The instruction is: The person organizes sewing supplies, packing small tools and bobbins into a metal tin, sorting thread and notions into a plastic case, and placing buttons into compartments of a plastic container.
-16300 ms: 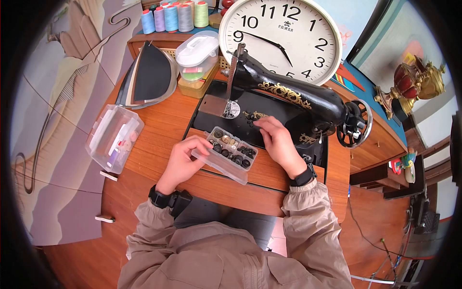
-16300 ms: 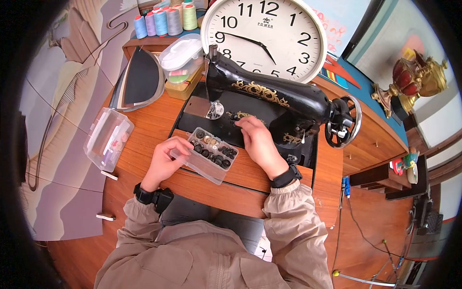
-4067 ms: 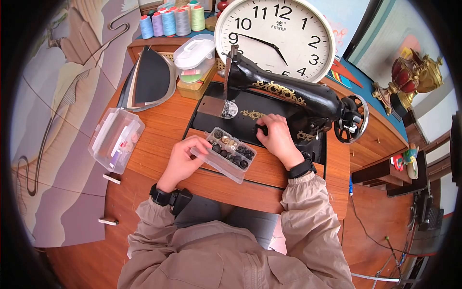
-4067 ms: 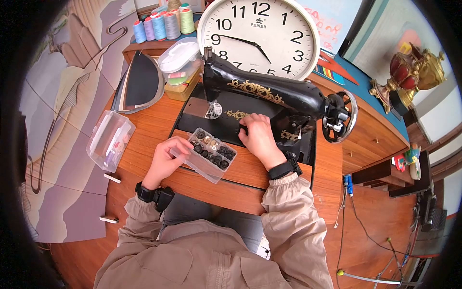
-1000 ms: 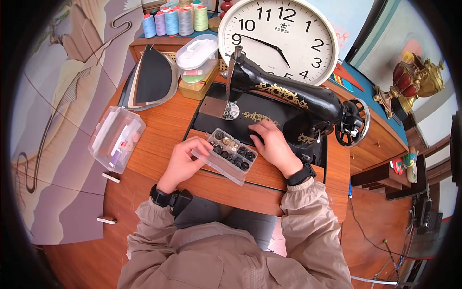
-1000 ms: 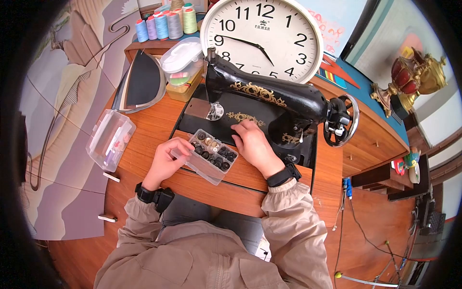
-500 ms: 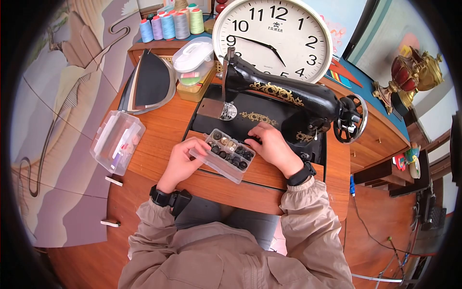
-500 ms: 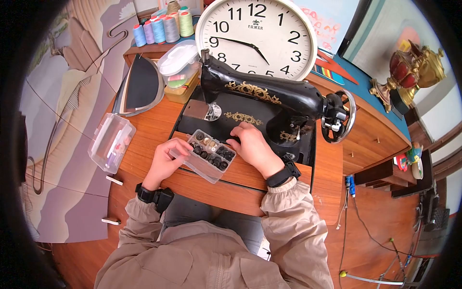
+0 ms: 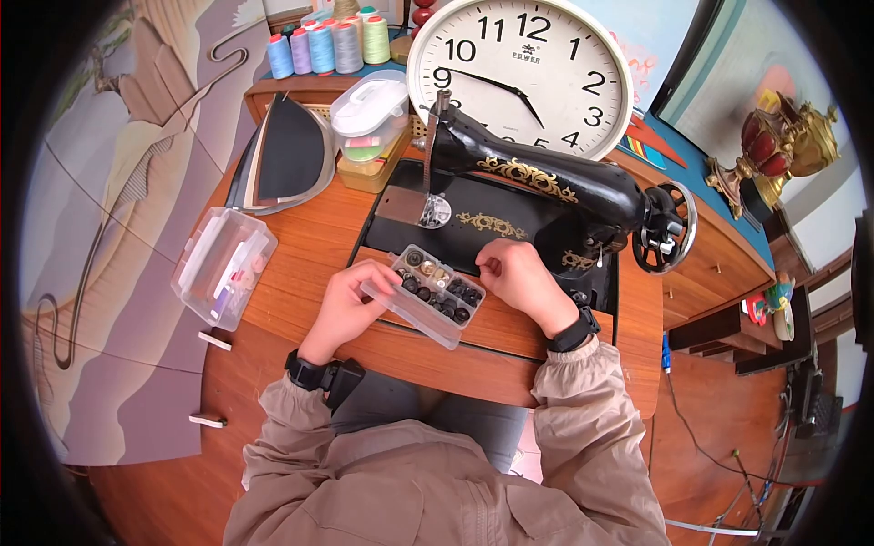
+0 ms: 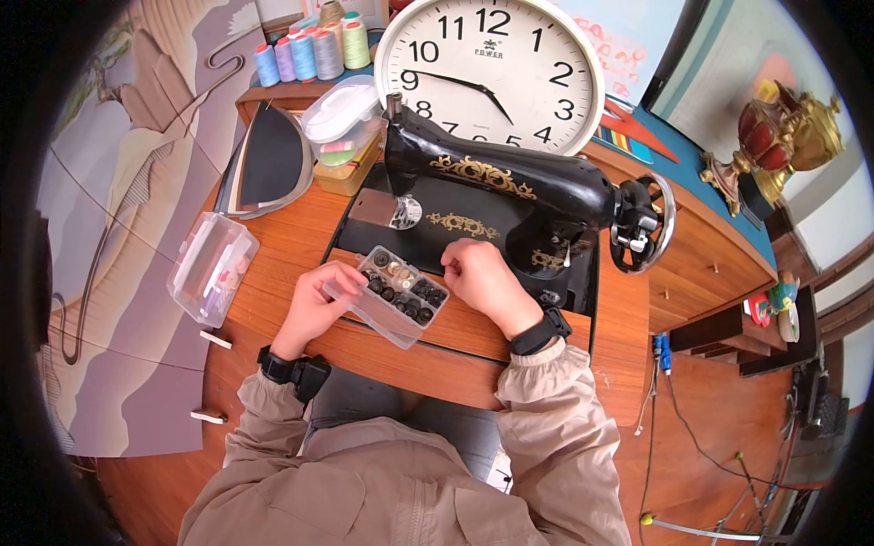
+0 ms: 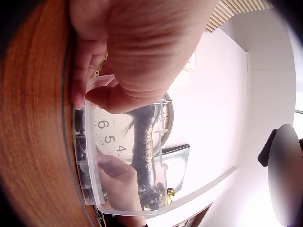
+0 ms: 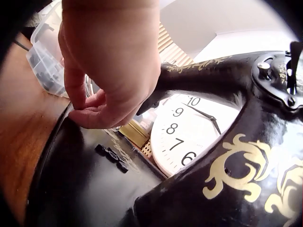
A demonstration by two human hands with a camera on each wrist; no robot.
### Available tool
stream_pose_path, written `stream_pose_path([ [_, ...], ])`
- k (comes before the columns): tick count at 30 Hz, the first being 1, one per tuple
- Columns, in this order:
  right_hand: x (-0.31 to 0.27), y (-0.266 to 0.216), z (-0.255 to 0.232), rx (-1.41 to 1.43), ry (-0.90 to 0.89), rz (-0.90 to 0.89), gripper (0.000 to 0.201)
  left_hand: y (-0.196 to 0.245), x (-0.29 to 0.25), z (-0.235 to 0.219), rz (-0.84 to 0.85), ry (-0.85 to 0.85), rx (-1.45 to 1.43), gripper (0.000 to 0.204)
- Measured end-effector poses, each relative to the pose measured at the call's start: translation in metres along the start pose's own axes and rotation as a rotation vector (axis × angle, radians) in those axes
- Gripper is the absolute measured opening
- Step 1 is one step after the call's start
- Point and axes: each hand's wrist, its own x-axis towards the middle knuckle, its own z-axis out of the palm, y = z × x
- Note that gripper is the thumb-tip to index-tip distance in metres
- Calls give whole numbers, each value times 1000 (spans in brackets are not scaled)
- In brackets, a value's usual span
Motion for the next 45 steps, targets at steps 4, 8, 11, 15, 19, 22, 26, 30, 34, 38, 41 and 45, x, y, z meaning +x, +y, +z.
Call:
stream_pose_path([
  [4, 0, -8, -4, 276, 16, 128, 10, -1, -1, 0, 5, 3, 5, 12],
  [8, 2, -5, -7, 454, 35, 154, 9, 3, -1, 0, 3, 9, 27, 12],
  [11, 1, 8, -10, -49, 244, 12, 12, 3, -1, 1, -1, 8, 18, 12],
  [15, -2, 15, -5, -119, 206, 185, 18, 5, -1, 1, 2, 10, 36, 12],
  [19, -2, 25, 6, -121, 208, 136, 11, 5, -1, 1, -9, 0, 26, 12],
  [22, -2, 22, 6, -127, 222, 132, 9, 7, 0, 1, -8, -2, 32, 12],
  [26, 1, 21, 5, -139, 294, 82, 7, 4, -1, 1, 4, -4, 36, 12],
  [30, 4, -1, 0, 164, 281, 107, 8, 0, 0, 1, 24, 12, -7, 13],
  [34, 1, -11, -1, 417, 19, 89, 10, 1, -1, 1, 38, 19, -16, 13],
  [38, 2, -18, -4, 383, 4, 107, 6, -1, -1, 0, 21, 41, -22, 14],
  [41, 1, -20, -6, 378, -43, 86, 7, -3, -1, 0, 55, 78, -11, 15],
  [45, -1, -18, -3, 394, -179, 13, 12, -5, -1, 0, 70, 116, -3, 15],
])
